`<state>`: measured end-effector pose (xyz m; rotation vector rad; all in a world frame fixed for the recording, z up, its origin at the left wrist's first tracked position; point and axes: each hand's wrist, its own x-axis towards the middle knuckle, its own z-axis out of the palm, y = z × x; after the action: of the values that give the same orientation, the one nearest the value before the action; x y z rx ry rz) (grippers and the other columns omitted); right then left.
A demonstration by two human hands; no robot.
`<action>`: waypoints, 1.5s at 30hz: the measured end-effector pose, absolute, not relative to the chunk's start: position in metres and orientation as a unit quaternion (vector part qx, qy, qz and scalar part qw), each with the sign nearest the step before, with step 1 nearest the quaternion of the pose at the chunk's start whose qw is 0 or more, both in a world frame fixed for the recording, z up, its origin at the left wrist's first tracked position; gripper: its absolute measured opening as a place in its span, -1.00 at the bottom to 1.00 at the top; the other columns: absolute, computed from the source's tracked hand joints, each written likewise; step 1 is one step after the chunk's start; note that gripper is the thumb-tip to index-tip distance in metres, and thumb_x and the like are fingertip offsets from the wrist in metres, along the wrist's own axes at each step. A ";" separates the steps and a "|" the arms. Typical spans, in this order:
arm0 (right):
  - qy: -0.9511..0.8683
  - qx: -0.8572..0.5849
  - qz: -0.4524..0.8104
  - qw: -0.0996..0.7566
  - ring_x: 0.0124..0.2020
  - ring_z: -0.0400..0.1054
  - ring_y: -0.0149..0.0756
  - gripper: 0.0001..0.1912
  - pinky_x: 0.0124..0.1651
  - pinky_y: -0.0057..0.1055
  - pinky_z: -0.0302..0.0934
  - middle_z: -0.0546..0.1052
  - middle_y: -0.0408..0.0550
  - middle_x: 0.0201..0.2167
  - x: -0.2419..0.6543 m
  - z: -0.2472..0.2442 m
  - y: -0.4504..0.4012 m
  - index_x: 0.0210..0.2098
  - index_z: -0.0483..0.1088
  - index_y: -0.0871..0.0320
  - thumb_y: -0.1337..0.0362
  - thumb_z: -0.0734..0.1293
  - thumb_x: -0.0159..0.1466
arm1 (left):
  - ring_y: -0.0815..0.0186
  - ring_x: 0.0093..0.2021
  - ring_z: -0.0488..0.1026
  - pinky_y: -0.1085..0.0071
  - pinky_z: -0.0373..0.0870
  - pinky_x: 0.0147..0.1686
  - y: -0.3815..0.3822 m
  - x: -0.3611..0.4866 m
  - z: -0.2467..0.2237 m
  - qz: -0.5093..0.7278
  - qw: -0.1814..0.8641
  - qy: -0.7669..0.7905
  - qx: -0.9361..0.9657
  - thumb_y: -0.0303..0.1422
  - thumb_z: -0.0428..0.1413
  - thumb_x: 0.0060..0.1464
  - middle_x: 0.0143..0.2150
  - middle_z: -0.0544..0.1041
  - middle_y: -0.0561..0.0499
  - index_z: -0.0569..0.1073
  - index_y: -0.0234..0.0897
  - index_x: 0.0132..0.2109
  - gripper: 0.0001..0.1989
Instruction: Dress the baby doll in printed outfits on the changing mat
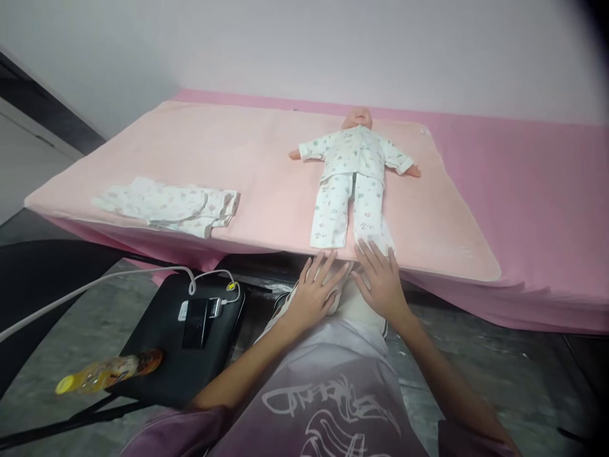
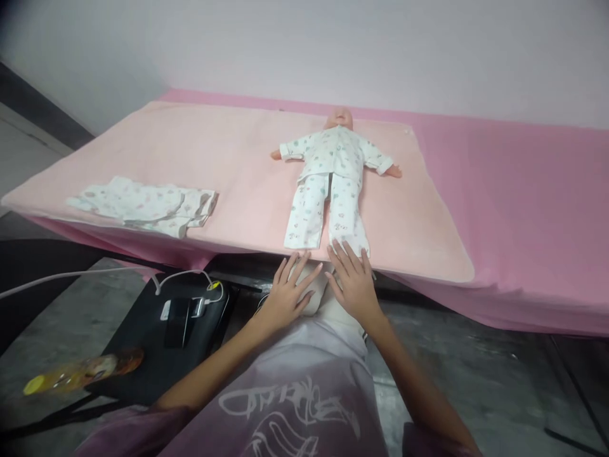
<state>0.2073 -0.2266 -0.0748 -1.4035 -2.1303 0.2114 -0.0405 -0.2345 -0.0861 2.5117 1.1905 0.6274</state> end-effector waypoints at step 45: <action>-0.605 -0.661 0.200 0.397 -0.02 0.55 0.01 -0.73 0.21 -0.02 0.36 0.69 0.12 -0.08 0.228 -0.263 -0.273 0.01 0.51 0.14 0.15 0.25 0.50 | -0.30 0.46 0.26 -0.24 0.40 0.31 -0.361 -0.305 -0.176 0.201 0.126 0.889 0.391 0.06 0.26 0.22 0.10 0.42 -0.18 0.27 -0.24 0.13 -0.40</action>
<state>0.2277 -0.2727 -0.2632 -1.6736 -1.5317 0.5058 -0.3054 -0.3613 -0.1764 1.1383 2.5908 0.5858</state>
